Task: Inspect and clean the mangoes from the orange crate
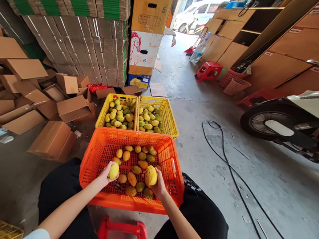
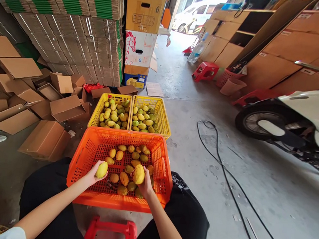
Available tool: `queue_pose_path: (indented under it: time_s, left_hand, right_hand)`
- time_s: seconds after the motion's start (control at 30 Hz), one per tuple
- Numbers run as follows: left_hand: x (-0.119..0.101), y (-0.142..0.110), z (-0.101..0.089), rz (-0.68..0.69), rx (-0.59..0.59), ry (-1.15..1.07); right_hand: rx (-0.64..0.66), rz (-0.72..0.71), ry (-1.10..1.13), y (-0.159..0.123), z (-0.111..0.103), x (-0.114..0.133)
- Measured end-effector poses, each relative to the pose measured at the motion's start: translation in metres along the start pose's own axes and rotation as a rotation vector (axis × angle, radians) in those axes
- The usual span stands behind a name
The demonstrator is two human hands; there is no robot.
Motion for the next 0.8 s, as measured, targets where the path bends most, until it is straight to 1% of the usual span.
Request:
queue_pose_path:
  time_s: [0.1,0.2,0.3,0.47,0.53,0.6,0.7,0.8]
  left_hand:
    - [0.007,0.004,-0.003,-0.035,0.008,0.034]
    - [0.011,0.006,-0.006,-0.08,0.018,0.059]
    - [0.011,0.005,-0.005,-0.135,0.07,0.075]
    - [0.01,0.0,0.0,-0.159,0.154,0.128]
    - [0.012,-0.002,0.001,-0.152,0.159,0.176]
    - [0.014,-0.001,0.001,-0.116,0.159,0.242]
    - [0.016,0.002,-0.001,-0.046,0.175,0.316]
    - [0.017,0.005,-0.002,-0.029,0.184,0.33]
  right_hand:
    - [-0.02,-0.014,-0.028,0.001,-0.003,0.0]
    - [-0.007,-0.036,-0.057,0.001,-0.004,0.0]
    - [0.013,-0.043,-0.084,0.0,-0.005,0.0]
    - [-0.033,-0.007,-0.095,-0.002,-0.007,-0.003]
    - [-0.015,-0.007,-0.128,-0.004,-0.005,-0.004]
    - [-0.004,-0.021,-0.161,-0.006,-0.004,-0.004]
    - [-0.045,-0.014,-0.147,-0.007,-0.006,-0.004]
    - [-0.091,0.003,-0.064,-0.005,-0.01,-0.005]
Point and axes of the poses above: each hand's wrist, its own y-axis towards the middle knuckle, its own z-axis out of the palm, x = y × z, the point moved 3 cm from there along y, towards the middle knuckle, and after that the axes turned 9 degrees about x, right-handed, at the moved point
